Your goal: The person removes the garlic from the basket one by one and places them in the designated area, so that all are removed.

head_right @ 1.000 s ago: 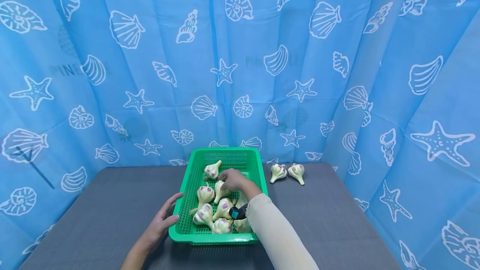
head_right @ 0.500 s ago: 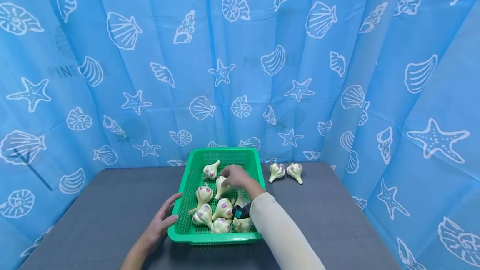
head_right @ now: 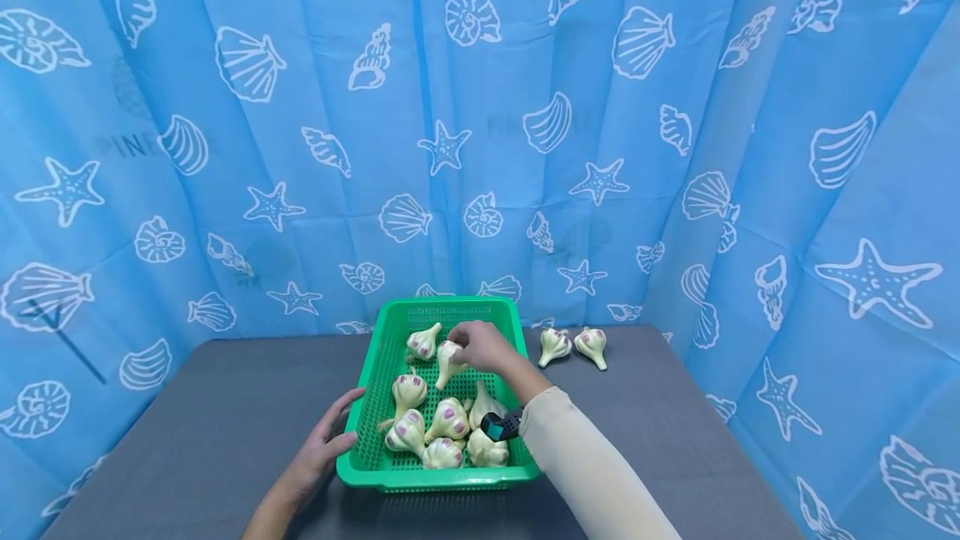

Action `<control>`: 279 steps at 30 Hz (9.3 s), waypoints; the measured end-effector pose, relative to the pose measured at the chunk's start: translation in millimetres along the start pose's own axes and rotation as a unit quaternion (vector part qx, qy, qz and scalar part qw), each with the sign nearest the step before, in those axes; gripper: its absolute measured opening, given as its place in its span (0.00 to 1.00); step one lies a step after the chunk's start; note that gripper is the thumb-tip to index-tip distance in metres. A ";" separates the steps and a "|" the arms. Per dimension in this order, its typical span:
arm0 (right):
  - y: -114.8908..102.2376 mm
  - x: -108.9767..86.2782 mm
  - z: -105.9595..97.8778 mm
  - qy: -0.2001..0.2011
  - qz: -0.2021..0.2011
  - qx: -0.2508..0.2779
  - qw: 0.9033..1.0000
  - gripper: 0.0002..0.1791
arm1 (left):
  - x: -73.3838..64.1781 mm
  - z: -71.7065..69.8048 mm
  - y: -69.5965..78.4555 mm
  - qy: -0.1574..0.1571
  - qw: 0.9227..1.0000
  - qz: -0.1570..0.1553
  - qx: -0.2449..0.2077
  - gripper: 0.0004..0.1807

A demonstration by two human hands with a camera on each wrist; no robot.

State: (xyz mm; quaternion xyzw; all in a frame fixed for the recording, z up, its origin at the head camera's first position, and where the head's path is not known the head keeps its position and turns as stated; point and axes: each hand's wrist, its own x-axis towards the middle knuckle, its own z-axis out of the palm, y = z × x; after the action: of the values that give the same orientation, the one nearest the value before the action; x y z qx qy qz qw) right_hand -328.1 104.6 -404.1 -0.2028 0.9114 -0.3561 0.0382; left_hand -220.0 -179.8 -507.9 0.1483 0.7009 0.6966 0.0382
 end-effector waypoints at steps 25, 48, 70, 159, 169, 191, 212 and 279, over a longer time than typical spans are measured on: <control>20.0 -51.1 -34.5 0.126 -0.022 0.052 0.990 0.21 | -1.6 -0.5 2.7 -0.019 1.000 0.002 -0.003 0.32; 56.2 -73.5 -44.9 0.245 -0.017 0.158 0.957 0.23 | 0.5 3.7 4.9 0.009 1.000 -0.020 0.006 0.32; 101.7 -94.4 -52.1 0.313 0.037 0.105 0.943 0.23 | -0.7 1.7 1.6 0.002 1.000 -0.006 0.004 0.32; 227.5 -136.3 -76.6 0.439 0.212 -0.082 0.869 0.17 | -0.7 1.2 5.8 0.000 1.000 -0.006 0.005 0.32; 226.2 -130.2 -73.1 0.445 0.212 -0.056 0.868 0.18 | -1.1 0.5 4.1 -0.004 1.000 -0.004 0.004 0.32; 224.0 -115.9 -72.9 0.390 0.215 -0.029 0.895 0.21 | -1.7 0.7 5.6 -0.008 1.000 -0.001 0.008 0.32; 224.2 -113.0 -81.1 0.319 0.240 -0.040 0.916 0.30 | -1.3 1.4 5.3 0.008 1.000 -0.019 0.012 0.32; 168.9 -71.2 -65.6 0.300 0.180 0.069 0.934 0.32 | -0.4 0.8 3.5 0.001 1.000 -0.005 0.008 0.32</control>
State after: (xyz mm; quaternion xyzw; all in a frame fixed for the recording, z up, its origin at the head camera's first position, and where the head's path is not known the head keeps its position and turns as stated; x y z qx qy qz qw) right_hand -334.9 286.6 -473.0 0.0845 0.8747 -0.4497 -0.1595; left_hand -218.9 -179.1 -504.6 0.1441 0.7074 0.6908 0.0398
